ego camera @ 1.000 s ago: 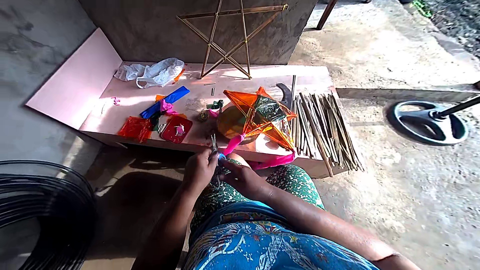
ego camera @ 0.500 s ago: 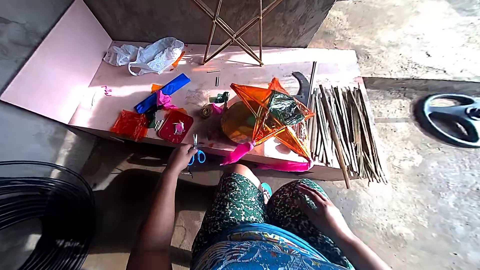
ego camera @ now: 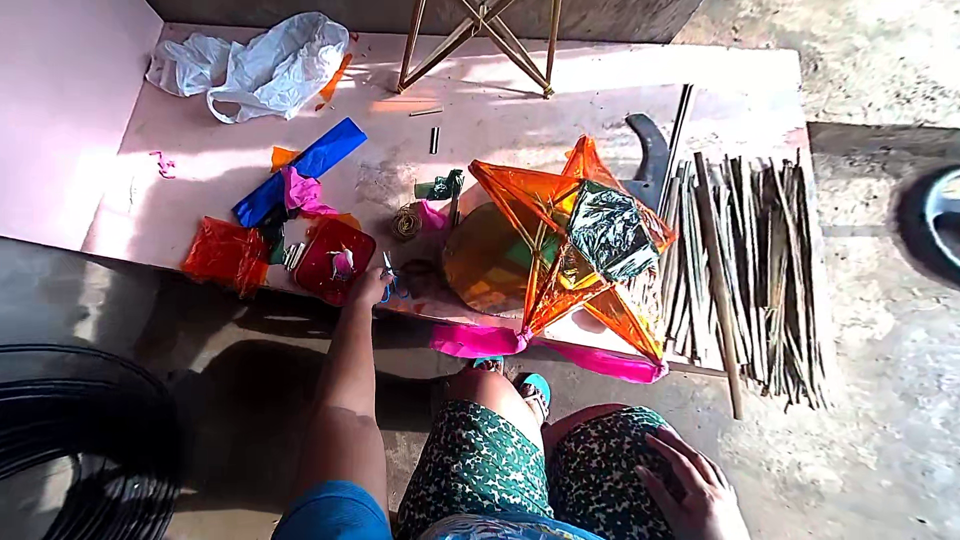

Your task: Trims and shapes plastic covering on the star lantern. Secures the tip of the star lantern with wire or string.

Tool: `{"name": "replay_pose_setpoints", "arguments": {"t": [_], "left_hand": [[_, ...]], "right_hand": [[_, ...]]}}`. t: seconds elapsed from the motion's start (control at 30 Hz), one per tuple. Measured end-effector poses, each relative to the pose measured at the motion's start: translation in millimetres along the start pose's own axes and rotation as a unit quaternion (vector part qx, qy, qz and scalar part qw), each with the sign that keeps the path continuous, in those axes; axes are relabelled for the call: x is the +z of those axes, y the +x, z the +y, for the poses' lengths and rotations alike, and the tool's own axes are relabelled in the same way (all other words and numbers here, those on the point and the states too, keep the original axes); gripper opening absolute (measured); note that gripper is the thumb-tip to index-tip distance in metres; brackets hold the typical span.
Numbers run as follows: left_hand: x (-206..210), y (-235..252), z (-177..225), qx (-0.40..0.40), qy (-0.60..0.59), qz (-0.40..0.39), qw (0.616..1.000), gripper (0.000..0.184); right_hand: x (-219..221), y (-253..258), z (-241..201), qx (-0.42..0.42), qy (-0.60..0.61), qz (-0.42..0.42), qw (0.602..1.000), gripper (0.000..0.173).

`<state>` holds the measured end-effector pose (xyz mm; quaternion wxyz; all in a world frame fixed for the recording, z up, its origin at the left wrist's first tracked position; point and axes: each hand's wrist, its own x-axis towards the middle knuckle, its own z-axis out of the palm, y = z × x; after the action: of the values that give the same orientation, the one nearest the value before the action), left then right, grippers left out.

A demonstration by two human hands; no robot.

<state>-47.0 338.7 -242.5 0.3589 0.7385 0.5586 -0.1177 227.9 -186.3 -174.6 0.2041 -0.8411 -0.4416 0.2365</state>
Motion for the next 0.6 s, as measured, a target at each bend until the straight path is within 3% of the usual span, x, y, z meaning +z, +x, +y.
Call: {"name": "replay_pose_setpoints", "arguments": {"t": [0.13,0.23,0.37,0.6], "left_hand": [[8,21,20,0.011,0.063,-0.03,0.998,0.045],[11,16,45,-0.053,0.079,-0.031,0.995,0.052],[28,21,45,-0.078,0.053,0.022,0.995,0.055],[13,2,33,-0.092,0.003,0.103,0.99,0.059]], "right_hand": [[0,2,-3,0.015,-0.005,-0.009,1.0,0.058],[0,3,-3,0.017,-0.01,-0.015,1.0,0.059],[0,3,-3,0.016,-0.013,-0.015,1.0,0.059],[4,1,1,0.007,-0.009,0.002,1.0,0.062]]}}
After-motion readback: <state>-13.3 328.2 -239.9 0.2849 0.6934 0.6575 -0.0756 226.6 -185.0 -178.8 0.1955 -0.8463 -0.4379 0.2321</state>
